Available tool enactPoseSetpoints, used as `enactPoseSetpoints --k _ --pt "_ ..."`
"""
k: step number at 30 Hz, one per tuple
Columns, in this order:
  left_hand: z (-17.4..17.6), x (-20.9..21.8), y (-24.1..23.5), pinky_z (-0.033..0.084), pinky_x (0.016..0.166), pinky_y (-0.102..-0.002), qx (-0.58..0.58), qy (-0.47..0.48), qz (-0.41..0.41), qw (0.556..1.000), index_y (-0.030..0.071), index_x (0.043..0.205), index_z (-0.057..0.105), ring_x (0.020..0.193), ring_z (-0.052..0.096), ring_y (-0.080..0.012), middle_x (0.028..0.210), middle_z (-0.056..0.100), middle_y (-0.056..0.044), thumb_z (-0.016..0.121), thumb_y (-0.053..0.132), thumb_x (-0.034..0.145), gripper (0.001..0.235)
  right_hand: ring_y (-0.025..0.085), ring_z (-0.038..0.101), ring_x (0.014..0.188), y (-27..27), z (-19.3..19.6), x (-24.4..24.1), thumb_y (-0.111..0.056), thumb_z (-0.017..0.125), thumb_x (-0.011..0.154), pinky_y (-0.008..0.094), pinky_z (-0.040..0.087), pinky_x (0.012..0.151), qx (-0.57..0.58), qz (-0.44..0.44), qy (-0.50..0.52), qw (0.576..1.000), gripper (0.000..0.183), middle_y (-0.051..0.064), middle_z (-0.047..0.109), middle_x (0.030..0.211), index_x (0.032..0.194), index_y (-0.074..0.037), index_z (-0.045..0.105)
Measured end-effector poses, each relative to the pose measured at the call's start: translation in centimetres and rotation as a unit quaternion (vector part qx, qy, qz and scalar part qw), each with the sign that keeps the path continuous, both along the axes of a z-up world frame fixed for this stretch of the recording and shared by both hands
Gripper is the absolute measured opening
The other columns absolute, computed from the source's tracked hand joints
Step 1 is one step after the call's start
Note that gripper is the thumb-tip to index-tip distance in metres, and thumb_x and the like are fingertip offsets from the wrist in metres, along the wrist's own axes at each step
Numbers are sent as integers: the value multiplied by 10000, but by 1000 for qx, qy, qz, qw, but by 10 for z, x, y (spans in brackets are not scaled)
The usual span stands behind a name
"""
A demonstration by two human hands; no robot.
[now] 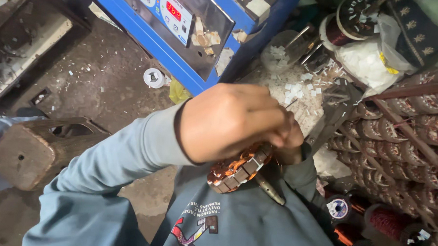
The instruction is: The person prepares a fan motor for winding by placing insulation paper into the slots and then uses a machine to wind copper wire onto the motor core.
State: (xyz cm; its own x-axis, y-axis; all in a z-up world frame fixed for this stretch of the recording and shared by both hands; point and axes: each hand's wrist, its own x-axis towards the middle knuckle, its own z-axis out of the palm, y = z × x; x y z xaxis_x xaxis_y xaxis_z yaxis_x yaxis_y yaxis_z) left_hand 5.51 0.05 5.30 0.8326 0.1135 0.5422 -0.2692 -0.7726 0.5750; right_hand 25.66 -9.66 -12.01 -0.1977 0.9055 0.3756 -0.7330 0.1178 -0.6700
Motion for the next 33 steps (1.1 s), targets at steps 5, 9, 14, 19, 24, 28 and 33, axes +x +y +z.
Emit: enactPoseSetpoints --k 5,9,14,19,24,28,33 --pt "0 15 -11 477 739 -453 3 -15 -151 988 53 1072 679 935 672 -281 1023 703 -87 701 207 832 286 249 588 753 -10 6 0 -602 482 1027 376 456 748 0 8 -12 1000 556 128 625 807 927 -65 582" --pt "-34 46 -17 465 697 -492 156 188 -221 944 96 955 692 861 683 -287 940 703 -75 698 267 803 229 242 585 744 -17 13 9 -634 447 1033 368 449 749 -5 10 -21 1000 593 132 624 805 922 -64 571" --pt "-50 77 -2 524 768 -452 -12 -12 -267 963 90 822 673 801 708 -294 869 686 -66 663 243 871 161 235 580 733 -12 16 2 -673 404 1040 358 440 750 -6 6 -26 1000 641 136 624 802 916 -63 557" --pt "1 19 39 550 721 -413 49 45 -110 992 28 1023 706 848 704 -322 901 659 -112 717 86 893 143 227 576 721 1 7 -10 -712 360 1048 348 432 752 -6 -7 -30 1000 689 140 623 800 910 -62 543" --pt "6 -35 42 564 780 -378 -39 42 -20 998 30 1030 682 908 728 -280 954 681 -94 717 28 1006 42 225 556 706 -7 14 -15 -739 328 1044 341 421 744 -21 4 -29 999 721 145 612 810 890 -61 520" --pt "-15 -55 32 578 771 -333 -87 38 64 993 20 999 676 914 759 -255 944 726 -87 708 35 993 35 236 530 746 -7 20 -17 -752 345 1027 339 430 721 -34 2 -49 998 708 154 615 777 874 -77 499" --pt "-32 -69 26 564 723 -333 -96 41 153 983 21 964 692 849 748 -258 922 743 -101 762 80 949 93 219 526 684 -7 23 -21 -755 382 1028 335 407 730 -46 1 -47 998 702 142 601 721 868 -82 498"
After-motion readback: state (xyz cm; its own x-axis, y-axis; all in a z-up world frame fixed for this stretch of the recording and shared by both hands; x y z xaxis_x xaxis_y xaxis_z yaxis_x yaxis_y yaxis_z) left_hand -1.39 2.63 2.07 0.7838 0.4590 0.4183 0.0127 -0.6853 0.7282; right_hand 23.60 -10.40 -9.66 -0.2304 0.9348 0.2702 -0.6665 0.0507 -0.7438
